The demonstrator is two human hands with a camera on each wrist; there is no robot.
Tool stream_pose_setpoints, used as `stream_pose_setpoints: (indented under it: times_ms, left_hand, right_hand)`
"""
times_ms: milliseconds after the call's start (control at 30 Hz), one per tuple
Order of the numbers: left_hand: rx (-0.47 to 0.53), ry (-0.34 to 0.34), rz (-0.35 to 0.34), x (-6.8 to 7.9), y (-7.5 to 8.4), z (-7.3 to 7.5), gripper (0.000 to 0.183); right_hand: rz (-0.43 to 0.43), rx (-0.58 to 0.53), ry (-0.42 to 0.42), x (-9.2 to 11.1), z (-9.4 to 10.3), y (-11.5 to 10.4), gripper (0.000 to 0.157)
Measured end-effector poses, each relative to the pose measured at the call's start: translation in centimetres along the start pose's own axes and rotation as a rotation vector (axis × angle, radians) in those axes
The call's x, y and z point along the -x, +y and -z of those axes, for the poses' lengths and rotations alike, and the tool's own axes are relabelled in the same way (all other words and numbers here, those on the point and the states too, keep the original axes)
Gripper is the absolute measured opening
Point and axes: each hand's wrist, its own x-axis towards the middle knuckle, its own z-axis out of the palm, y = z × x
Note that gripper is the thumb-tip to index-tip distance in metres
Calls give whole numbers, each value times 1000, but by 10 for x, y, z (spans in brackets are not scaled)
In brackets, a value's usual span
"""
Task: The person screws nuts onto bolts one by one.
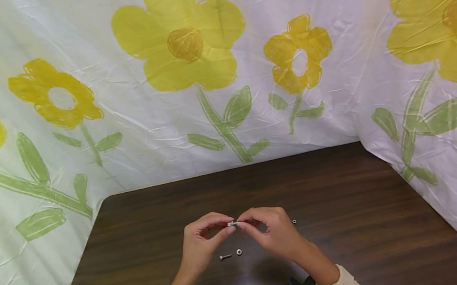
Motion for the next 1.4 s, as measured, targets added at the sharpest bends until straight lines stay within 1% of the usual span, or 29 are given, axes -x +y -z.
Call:
stream_pose_setpoints:
  times_ms: [133, 200, 367, 433, 567, 633, 700, 767, 967, 1100, 1167, 1267, 1300, 1400]
  left_hand:
    - [-11, -5, 53, 1, 0, -1, 14]
    - [-9, -8, 91, 1, 1, -1, 10]
    - [-23, -13, 148, 0, 4, -1, 27]
    - [-9, -12, 138, -1, 4, 0, 27]
    - [44, -10, 84, -1, 3, 0, 13]
    - [49, -14, 61, 0, 2, 0, 17]
    - [44, -21, 51, 0, 1, 0, 24]
    - [37, -21, 46, 1, 1, 0, 26]
    - [31, -6, 40, 0, 1, -1, 19]
    - [11, 1, 46, 0, 1, -1, 15]
    - [1, 3, 63, 1, 2, -1, 13]
    - [1, 3, 114, 0, 3, 0, 5]
    - [0, 3, 133, 0, 3, 0, 6]
    - [8, -4, 167, 0, 3, 0, 19]
  right_hand:
    - [1, 1, -2, 0, 0, 0, 24]
    - [4, 4, -2, 1, 0, 1, 25]
    - [8, 15, 6, 1, -1, 1, 26]
    - [7, 15, 8, 0, -1, 1, 26]
    - [3, 14, 11, 0, 0, 1, 26]
    - [1, 11, 13, 0, 0, 1, 24]
    - [0, 9, 12, 1, 0, 1, 25]
    - [-1, 4, 10, 1, 0, 1, 26]
    - [-3, 5, 8, 1, -1, 2, 27]
    - [1, 7, 7, 2, -1, 2, 27]
    - [4, 6, 5, 1, -1, 2, 26]
    - [11, 8, 2, 1, -1, 2, 26]
    - [15, 12, 2, 1, -1, 2, 26]
    - [27, 21, 6, 1, -2, 2, 24]
